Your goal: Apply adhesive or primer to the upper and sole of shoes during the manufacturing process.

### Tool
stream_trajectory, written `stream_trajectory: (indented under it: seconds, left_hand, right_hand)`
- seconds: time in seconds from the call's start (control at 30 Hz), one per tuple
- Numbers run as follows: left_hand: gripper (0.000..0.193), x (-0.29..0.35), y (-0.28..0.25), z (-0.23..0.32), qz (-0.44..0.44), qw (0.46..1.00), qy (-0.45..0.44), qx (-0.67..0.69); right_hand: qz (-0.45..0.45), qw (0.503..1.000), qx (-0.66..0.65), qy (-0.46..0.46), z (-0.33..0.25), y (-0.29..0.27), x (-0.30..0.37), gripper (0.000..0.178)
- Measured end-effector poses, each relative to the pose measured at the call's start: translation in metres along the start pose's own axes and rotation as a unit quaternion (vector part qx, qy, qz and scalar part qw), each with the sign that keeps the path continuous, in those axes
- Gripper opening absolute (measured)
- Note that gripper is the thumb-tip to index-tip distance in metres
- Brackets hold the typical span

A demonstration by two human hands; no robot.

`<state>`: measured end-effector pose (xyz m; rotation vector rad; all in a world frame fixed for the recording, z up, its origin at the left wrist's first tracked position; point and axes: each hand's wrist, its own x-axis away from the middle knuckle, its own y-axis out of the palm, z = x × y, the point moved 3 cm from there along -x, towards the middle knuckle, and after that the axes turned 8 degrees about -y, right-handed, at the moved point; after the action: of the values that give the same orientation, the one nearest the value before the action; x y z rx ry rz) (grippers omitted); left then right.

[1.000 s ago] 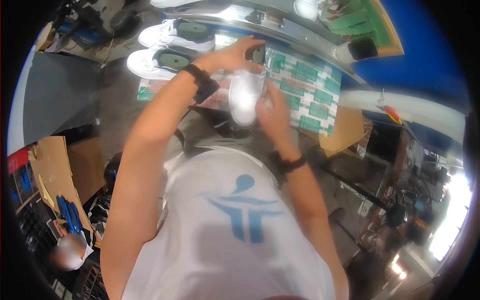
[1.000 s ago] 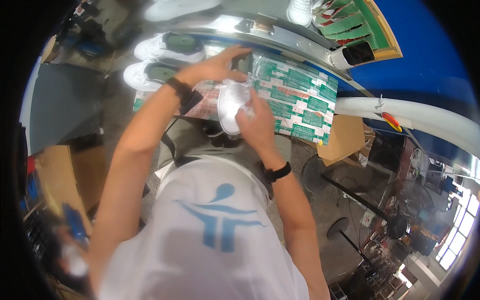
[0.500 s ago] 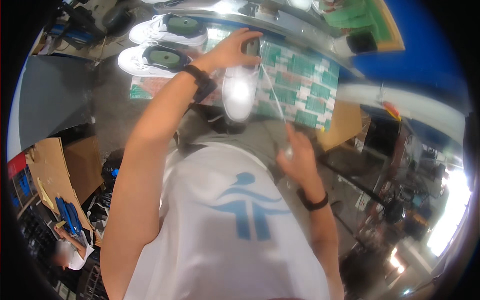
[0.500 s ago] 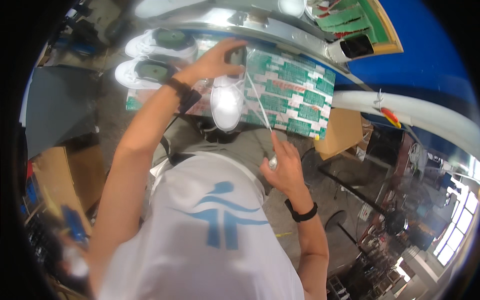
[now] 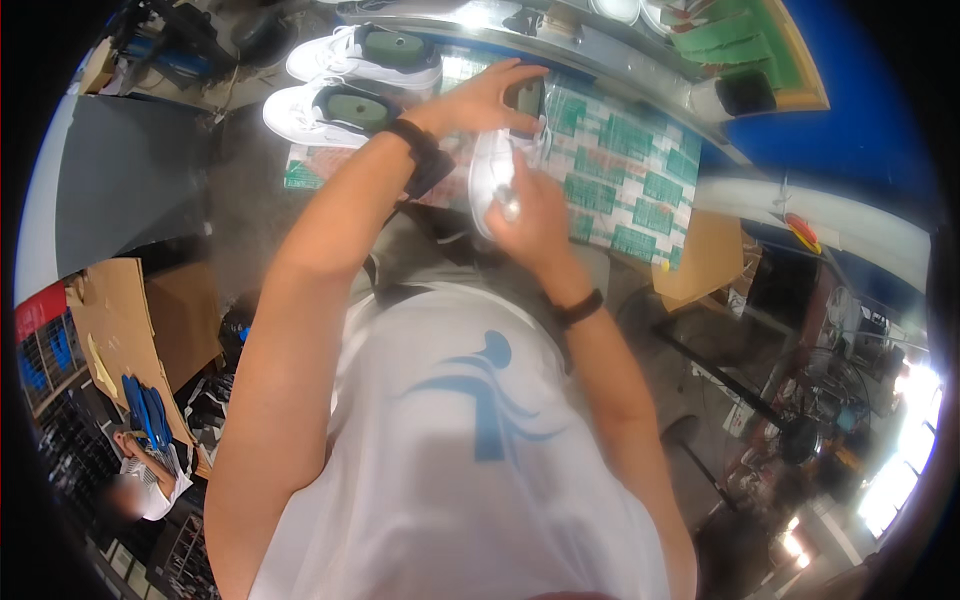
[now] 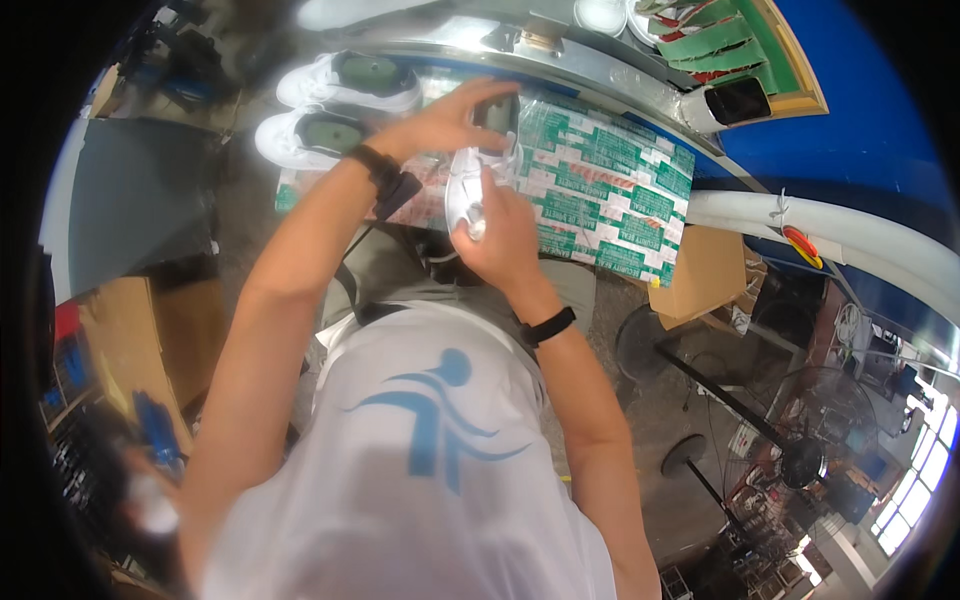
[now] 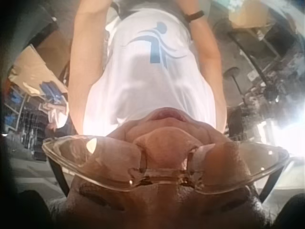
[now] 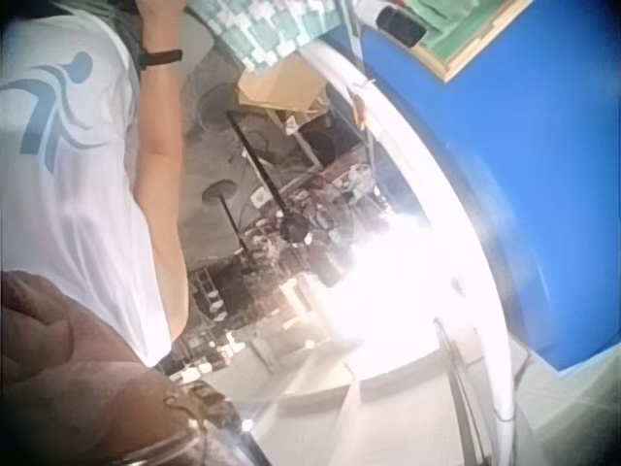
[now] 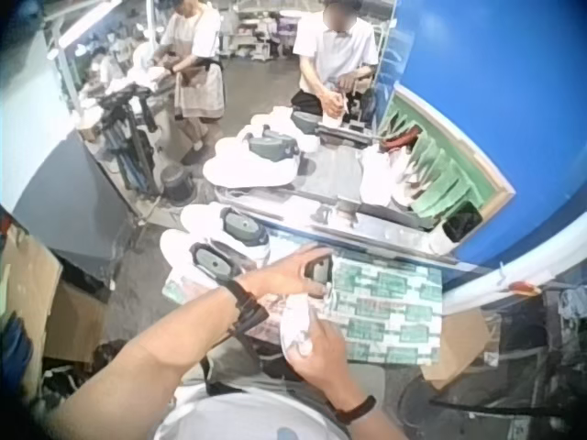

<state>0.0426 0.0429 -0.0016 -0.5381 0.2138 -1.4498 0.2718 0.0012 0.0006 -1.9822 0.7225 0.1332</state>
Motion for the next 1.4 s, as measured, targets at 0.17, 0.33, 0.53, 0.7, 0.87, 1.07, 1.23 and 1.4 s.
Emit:
stream_trajectory:
  seconds: [0.17, 0.33, 0.53, 0.7, 0.87, 1.07, 1.23, 1.4]
  left_hand:
    - [0.106, -0.008, -0.004, -0.009, 0.001, 0.999, 0.022, -0.023]
    - [0.104, -0.008, 0.001, -0.008, -0.008, 1.000, 0.024, 0.013]
    - [0.104, -0.001, -0.001, -0.011, 0.000, 1.000, 0.024, 0.019]
    - [0.105, -0.002, 0.003, -0.013, 0.011, 1.000, 0.010, -0.001]
    - [0.104, -0.003, 0.005, -0.012, 0.005, 1.000, 0.027, 0.014]
    - [0.103, -0.006, 0.004, -0.020, 0.020, 0.999, 0.046, -0.012]
    - [0.106, -0.004, 0.009, -0.013, 0.009, 1.000, 0.008, 0.008]
    - [0.108, 0.004, 0.024, -0.003, 0.055, 0.998, -0.028, 0.016]
  right_hand:
    - [0.050, 0.935, -0.260, 0.235, -0.019, 0.010, -0.026, 0.068]
    - [0.013, 0.964, -0.203, 0.173, -0.004, -0.007, -0.007, 0.064]
    - [-0.020, 0.998, 0.063, -0.006, -0.019, -0.007, -0.025, 0.072]
    - [-0.025, 0.998, 0.057, 0.006, -0.018, -0.013, -0.007, 0.070]
    - [-0.020, 0.953, -0.249, 0.172, -0.003, -0.004, -0.037, 0.061]
    - [-0.128, 0.954, -0.242, 0.122, -0.041, -0.020, 0.011, 0.066]
    - [-0.063, 0.994, -0.065, 0.057, -0.014, -0.045, 0.023, 0.073]
    - [-0.031, 0.997, 0.069, 0.005, 0.001, -0.037, -0.006, 0.079]
